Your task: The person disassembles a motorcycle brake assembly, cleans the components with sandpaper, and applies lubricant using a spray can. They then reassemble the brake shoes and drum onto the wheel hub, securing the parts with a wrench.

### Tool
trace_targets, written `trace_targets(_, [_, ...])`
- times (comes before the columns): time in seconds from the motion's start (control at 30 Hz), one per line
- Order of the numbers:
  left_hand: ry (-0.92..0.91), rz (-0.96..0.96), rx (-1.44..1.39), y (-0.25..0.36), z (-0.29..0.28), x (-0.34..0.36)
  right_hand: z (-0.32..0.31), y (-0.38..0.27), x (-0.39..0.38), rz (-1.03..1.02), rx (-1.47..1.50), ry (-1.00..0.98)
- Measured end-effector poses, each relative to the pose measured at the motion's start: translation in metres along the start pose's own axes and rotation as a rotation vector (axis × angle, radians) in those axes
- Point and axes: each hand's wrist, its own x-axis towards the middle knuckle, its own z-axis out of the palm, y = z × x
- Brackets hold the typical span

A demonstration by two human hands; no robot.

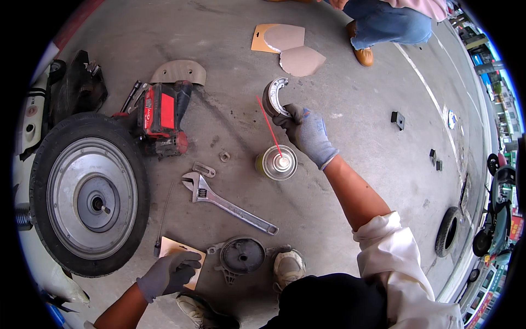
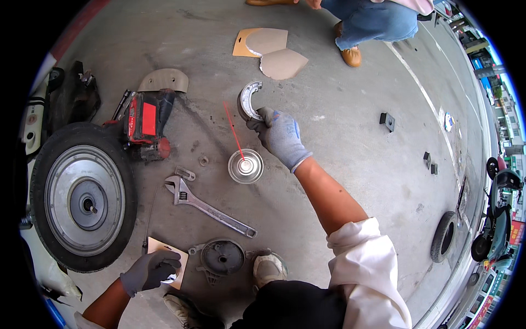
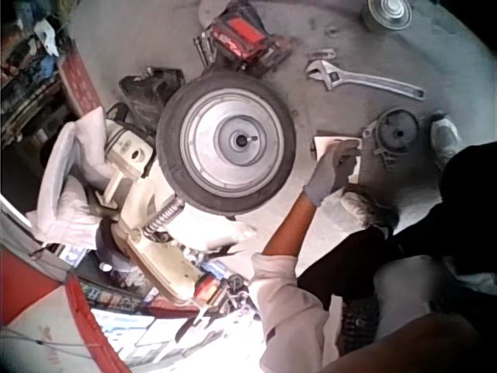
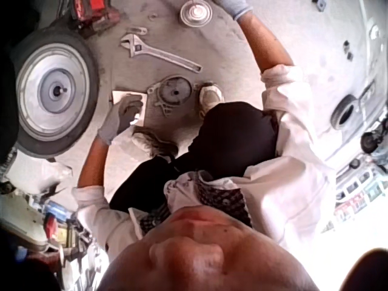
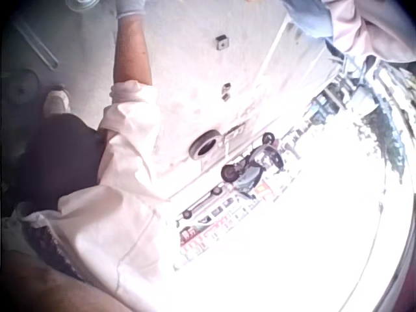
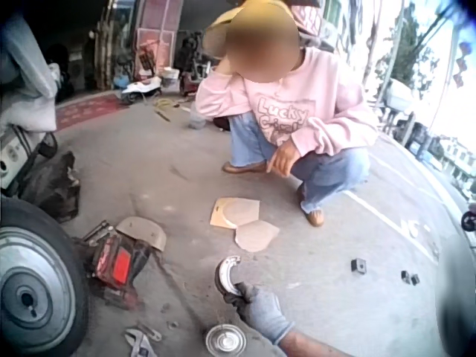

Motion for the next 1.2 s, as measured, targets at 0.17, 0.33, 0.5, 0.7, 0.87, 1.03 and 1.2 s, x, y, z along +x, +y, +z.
trace_targets(0.17, [0.354,-0.092,0.303,-0.031,-0.006,-0.037,0.034,0.018,0.041,-0.11,-0.213,0.004])
trace_targets(0.33, [0.62,0.034,0.753,-0.064,0.001,-0.037,0.019,0.01,0.028,0.01,0.004,-0.035])
trace_targets(0.5, [0.459,-0.099,0.961,-0.086,0.033,-0.03,0.002,0.014,-0.072,0.195,0.133,0.007])
trace_targets(0.7, [0.45,-0.204,1.103,-0.091,0.035,-0.013,-0.002,-0.054,-0.201,0.041,0.063,-0.39])
trace_targets(0.87, [0.506,0.031,0.559,-0.031,0.026,-0.018,0.026,-0.103,-0.211,-0.11,0.517,-0.814])
trace_targets(1.03, [0.452,0.353,0.689,0.062,0.027,-0.025,0.012,-0.191,-0.157,0.222,0.855,-1.041])
trace_targets(1.2, [0.494,0.335,0.62,0.072,0.026,-0.032,0.037,-0.195,-0.162,0.047,1.051,-0.76])
